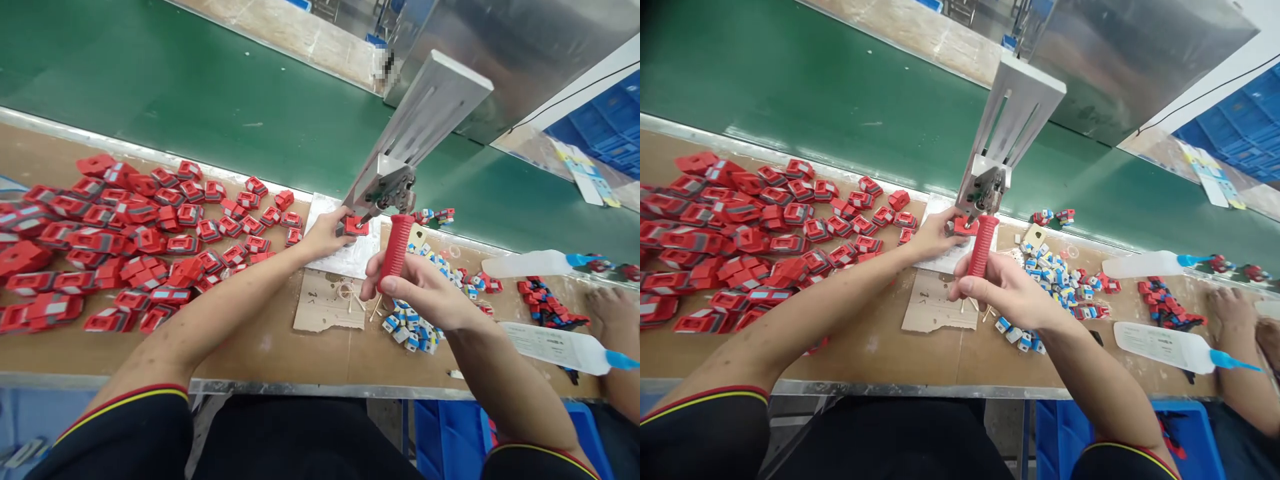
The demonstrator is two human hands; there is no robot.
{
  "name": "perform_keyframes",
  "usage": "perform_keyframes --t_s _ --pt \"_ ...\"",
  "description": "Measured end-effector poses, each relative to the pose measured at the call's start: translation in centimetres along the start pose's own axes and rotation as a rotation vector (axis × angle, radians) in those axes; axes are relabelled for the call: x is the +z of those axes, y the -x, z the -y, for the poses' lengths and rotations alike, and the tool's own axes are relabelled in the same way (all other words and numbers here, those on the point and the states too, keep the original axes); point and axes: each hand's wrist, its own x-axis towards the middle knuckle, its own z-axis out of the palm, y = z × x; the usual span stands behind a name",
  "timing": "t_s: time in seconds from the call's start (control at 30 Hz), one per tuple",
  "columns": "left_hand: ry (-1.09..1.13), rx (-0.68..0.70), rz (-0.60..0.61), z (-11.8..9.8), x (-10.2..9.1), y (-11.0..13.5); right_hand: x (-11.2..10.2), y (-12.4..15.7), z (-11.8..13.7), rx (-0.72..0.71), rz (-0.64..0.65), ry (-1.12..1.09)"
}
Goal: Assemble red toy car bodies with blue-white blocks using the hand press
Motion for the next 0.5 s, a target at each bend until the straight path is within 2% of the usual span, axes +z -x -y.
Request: perform_keyframes --t_s 0.17,0.27,0.33,0.43,0.5 --pt "0.017 -0.019 -0.009 0.5 0.1 0.0 -0.9 -2.1 -2.6 -0.069 -0.019 0.228" --pt "0.024 -0.017 -0.020 0.5 0.2 0.0 -1.0 -4.3 -4.7 -0.121 -0.164 0.337" --pt "0.009 -0.021 -0.027 0.4 0.3 -0.1 -1.0 -5.3 -5.8 -0.152 -0.213 0.345" --pt "-0.019 -0.025 -0.003 -0.1 0.2 -0.1 -1.2 -5.4 -6.7 -0.188 -0.200 0.323" --pt "-0.055 -0.001 0.036 -0.5 -0.7 0.2 -1.5 -4.4 -7.3 -0.233 -0.268 0.348"
